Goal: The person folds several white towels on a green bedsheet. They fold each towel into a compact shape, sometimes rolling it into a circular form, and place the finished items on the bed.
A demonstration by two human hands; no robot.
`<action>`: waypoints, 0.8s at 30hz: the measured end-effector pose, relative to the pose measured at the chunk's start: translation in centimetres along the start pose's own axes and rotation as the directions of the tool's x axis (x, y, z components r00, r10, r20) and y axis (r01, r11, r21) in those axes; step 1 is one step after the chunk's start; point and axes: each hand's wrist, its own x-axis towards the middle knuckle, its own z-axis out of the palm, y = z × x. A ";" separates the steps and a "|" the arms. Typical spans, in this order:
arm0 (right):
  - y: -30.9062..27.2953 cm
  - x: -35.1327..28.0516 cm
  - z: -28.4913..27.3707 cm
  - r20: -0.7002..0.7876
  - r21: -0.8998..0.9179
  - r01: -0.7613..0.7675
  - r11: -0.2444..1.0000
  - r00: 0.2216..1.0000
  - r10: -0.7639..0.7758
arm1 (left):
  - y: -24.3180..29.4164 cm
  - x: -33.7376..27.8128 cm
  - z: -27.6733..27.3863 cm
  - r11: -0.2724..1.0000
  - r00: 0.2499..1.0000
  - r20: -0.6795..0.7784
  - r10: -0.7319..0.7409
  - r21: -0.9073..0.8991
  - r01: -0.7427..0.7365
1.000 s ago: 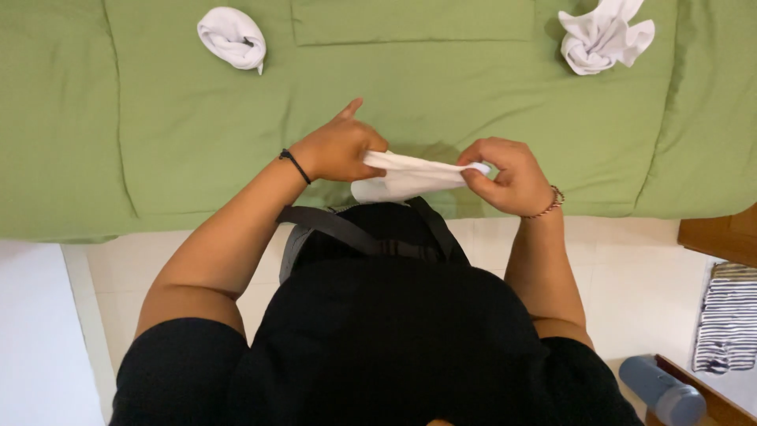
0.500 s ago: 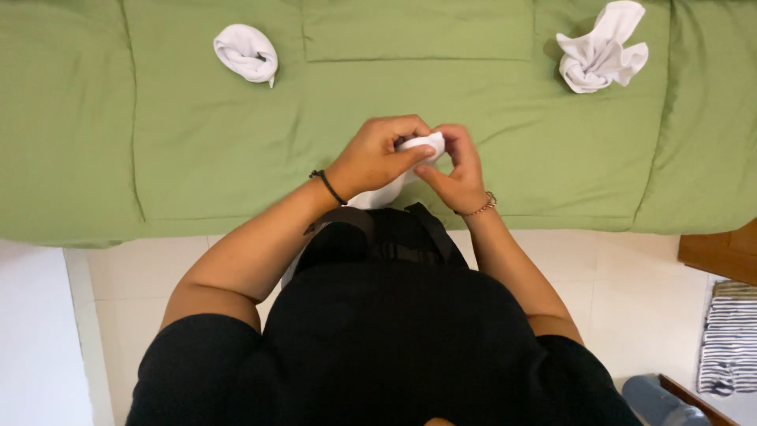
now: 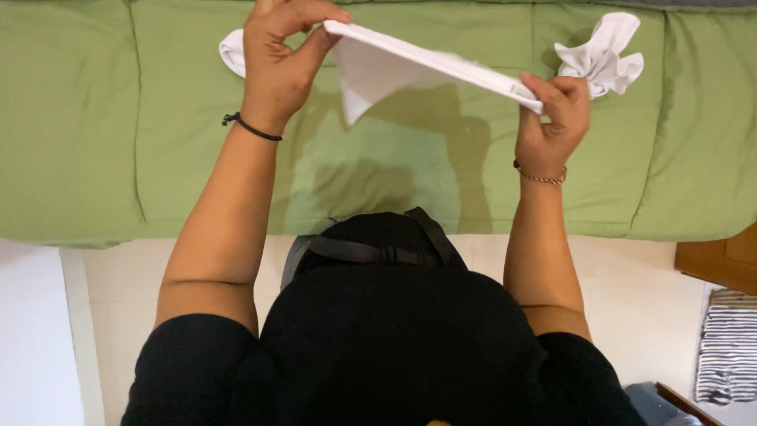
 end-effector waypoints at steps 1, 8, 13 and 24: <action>-0.5 -0.3 -0.4 0.006 0.001 -0.005 1.000 1.000 0.005 | -0.5 -1.0 -0.5 1.000 1.000 0.000 -0.008 0.000 0.008; 2.6 -8.8 1.0 0.234 -0.222 0.180 0.958 0.964 -0.126 | -7.6 -12.2 -0.3 0.880 0.868 0.284 -0.407 -0.133 0.456; 7.7 -19.1 3.5 0.518 -0.290 0.163 0.943 0.855 0.011 | -15.3 -25.8 3.2 0.629 0.550 0.332 -0.767 0.216 0.747; 8.4 -21.7 4.3 0.535 -0.344 0.111 0.932 0.839 0.098 | -15.0 -28.7 4.4 0.677 0.654 0.205 -0.728 0.363 0.640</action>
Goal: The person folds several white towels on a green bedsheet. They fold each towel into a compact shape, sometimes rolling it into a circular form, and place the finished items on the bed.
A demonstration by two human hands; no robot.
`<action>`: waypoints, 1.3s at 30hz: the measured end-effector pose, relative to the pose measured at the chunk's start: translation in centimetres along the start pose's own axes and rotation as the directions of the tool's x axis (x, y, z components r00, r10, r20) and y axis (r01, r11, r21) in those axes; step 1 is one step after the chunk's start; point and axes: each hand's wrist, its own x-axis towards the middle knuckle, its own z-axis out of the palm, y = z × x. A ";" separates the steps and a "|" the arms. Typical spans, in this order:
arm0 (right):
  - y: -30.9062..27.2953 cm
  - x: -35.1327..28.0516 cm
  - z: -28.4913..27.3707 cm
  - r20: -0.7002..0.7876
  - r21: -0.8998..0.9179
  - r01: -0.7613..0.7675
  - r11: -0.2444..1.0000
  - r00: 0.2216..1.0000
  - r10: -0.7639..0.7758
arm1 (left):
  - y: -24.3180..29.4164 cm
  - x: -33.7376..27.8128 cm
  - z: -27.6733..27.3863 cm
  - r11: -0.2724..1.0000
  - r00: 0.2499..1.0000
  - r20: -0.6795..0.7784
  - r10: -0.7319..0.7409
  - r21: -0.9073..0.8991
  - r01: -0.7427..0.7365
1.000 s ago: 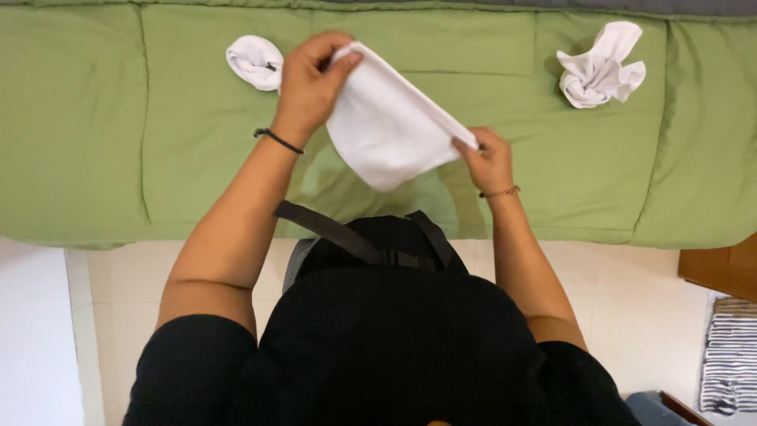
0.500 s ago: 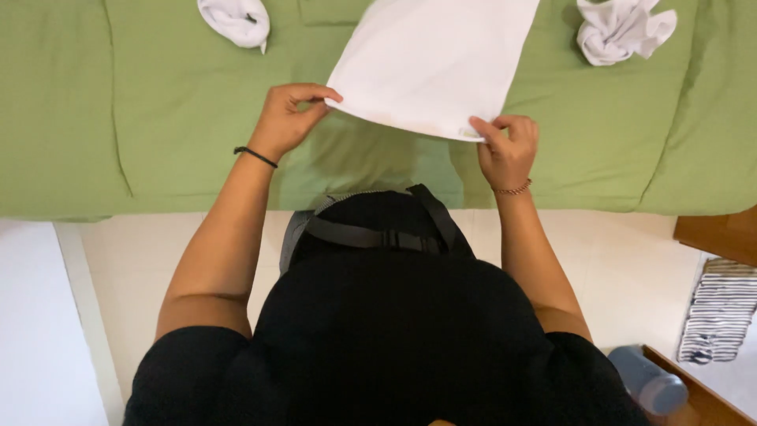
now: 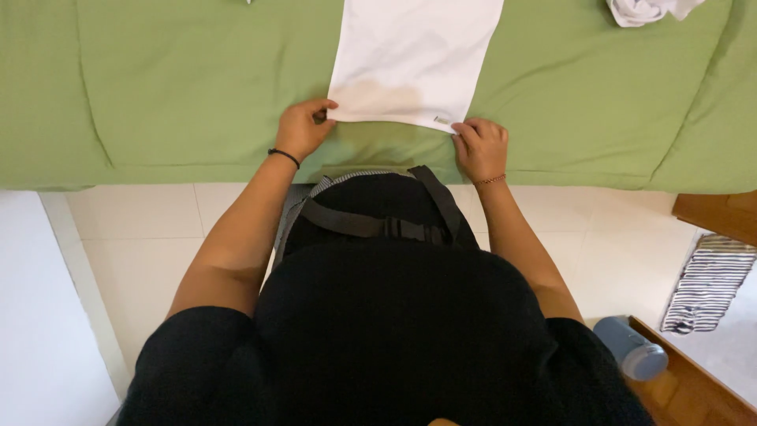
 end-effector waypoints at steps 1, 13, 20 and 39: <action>0.0 -0.1 0.1 0.000 -0.002 -0.004 1.000 1.000 0.004 | -0.1 -0.1 -0.2 1.000 1.000 0.004 0.001 -0.001 -0.001; 0.3 -0.5 -0.9 -0.002 0.099 -0.049 0.994 0.999 0.049 | 2.0 -0.7 -1.5 0.938 0.962 -0.047 0.269 0.237 -0.251; 0.5 1.2 -0.9 0.014 0.118 -0.104 0.988 0.995 0.103 | 2.2 0.4 -1.1 0.987 0.995 -0.075 0.066 0.154 -0.054; 0.4 3.4 1.5 0.026 0.138 -0.361 0.922 0.932 0.361 | 2.8 4.6 1.6 0.914 0.959 -0.203 -0.197 0.316 0.255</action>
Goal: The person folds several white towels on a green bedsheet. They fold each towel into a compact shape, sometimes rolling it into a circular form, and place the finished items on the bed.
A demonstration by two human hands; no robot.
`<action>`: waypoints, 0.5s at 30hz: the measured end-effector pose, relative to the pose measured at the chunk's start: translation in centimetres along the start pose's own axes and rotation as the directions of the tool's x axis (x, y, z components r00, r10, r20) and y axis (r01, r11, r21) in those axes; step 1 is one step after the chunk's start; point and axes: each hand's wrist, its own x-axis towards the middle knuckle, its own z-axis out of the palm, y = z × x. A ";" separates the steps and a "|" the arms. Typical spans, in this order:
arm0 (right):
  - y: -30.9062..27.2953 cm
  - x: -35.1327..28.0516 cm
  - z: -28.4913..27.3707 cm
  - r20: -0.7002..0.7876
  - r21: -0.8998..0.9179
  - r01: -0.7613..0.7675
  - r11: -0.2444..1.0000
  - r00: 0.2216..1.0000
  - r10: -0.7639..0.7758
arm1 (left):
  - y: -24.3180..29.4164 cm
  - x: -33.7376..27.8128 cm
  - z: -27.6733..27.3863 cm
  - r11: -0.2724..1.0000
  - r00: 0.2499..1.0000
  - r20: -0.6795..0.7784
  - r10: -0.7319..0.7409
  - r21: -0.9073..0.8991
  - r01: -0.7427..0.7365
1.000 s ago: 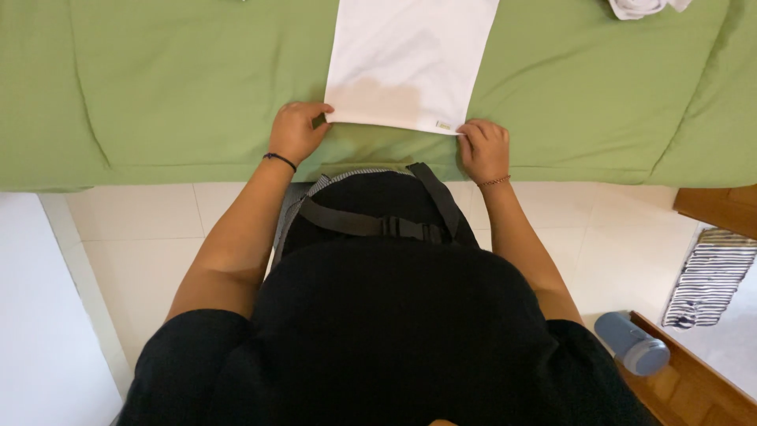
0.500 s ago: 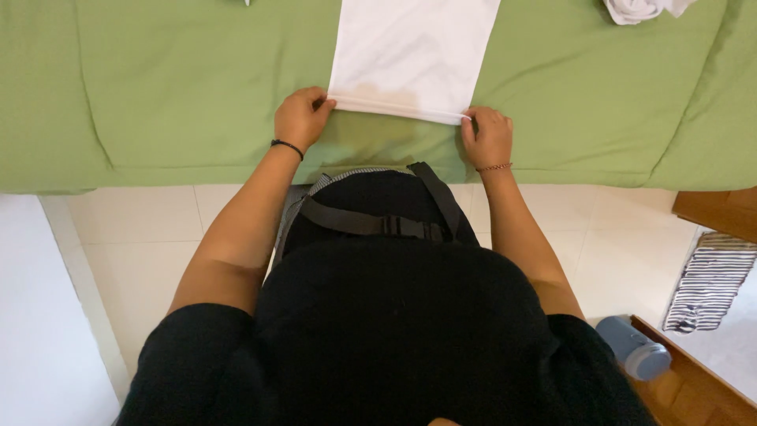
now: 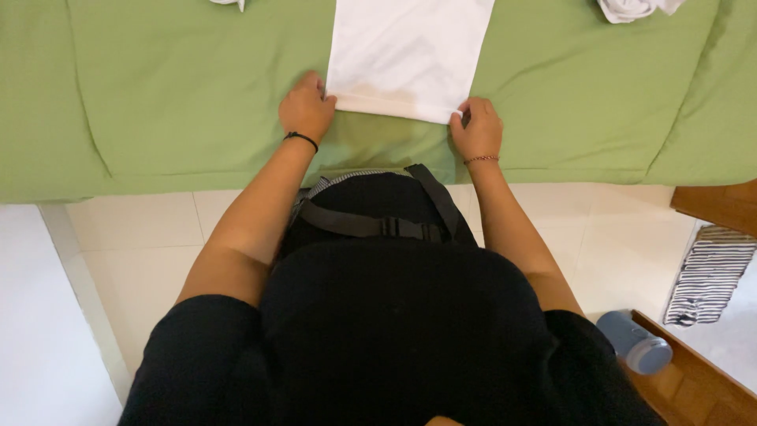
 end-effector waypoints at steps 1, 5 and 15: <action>-0.3 0.0 0.0 0.000 0.000 -0.003 1.000 1.000 0.003 | -0.1 0.2 0.3 1.000 1.000 0.002 0.001 0.001 -0.001; -1.2 0.0 0.1 0.005 0.155 -0.189 0.970 0.982 0.190 | -0.1 0.7 0.7 0.995 0.994 0.032 0.101 0.023 -0.102; -1.0 0.6 0.2 0.133 0.262 -0.295 0.919 0.954 0.268 | -0.1 0.3 -0.6 0.958 0.953 0.124 0.276 0.044 -0.283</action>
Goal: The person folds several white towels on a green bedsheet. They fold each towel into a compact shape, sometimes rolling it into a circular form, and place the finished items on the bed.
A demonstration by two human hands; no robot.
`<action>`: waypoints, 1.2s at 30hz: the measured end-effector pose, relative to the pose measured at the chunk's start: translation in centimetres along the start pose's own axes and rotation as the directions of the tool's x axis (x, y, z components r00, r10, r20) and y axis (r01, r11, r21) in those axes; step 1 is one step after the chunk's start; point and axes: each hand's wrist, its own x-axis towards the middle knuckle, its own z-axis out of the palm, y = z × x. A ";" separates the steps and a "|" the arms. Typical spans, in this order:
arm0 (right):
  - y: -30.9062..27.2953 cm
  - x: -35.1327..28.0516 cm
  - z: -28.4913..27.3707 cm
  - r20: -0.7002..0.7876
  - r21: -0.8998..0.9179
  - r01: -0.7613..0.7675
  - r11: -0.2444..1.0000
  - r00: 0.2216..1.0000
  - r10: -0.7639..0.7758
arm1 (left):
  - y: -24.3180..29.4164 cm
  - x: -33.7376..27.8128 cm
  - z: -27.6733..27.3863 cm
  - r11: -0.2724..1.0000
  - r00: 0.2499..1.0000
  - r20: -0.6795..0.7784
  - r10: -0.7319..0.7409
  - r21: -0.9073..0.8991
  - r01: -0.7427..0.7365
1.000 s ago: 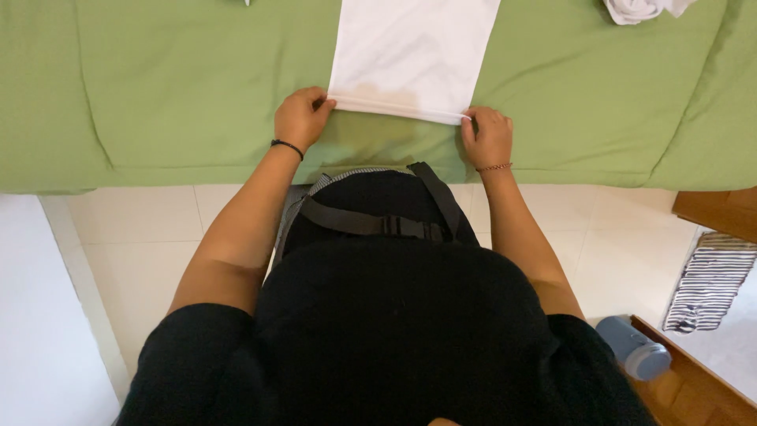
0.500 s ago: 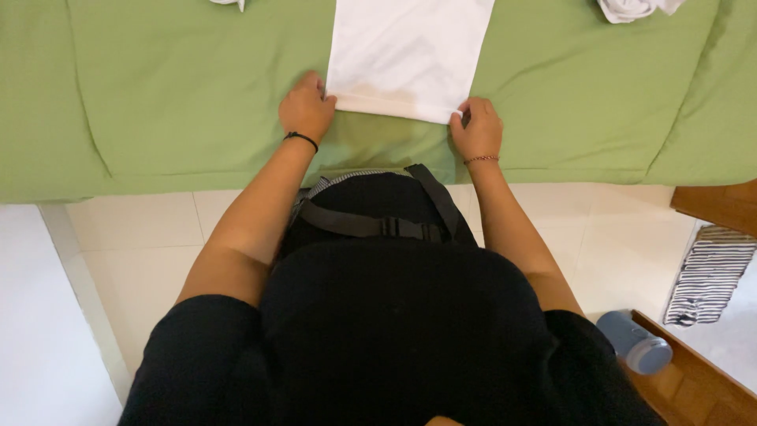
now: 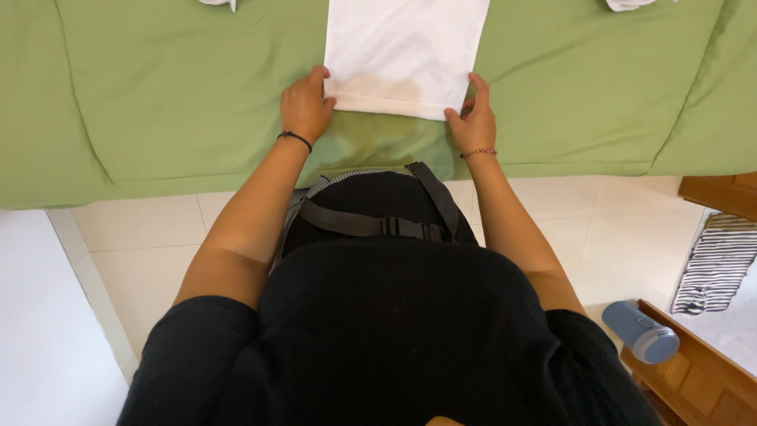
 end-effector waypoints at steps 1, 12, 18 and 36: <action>-0.1 0.0 -0.3 0.000 0.000 0.000 1.000 1.000 0.000 | -0.2 -0.3 0.1 1.000 1.000 0.000 0.000 0.000 0.000; -0.5 -0.6 -2.4 0.010 -0.409 0.521 0.750 0.824 -0.567 | -1.8 -2.0 -0.2 0.938 0.872 -0.346 0.347 0.106 -0.331; 0.0 -0.5 -2.1 -0.045 -0.455 0.516 0.726 0.801 -0.597 | -1.8 -1.6 -0.4 0.940 0.869 -0.360 0.340 0.099 -0.327; -1.1 1.4 -3.0 0.007 -0.152 0.210 0.966 0.977 -0.211 | -1.4 1.2 -1.4 0.991 0.989 -0.150 0.008 -0.131 -0.028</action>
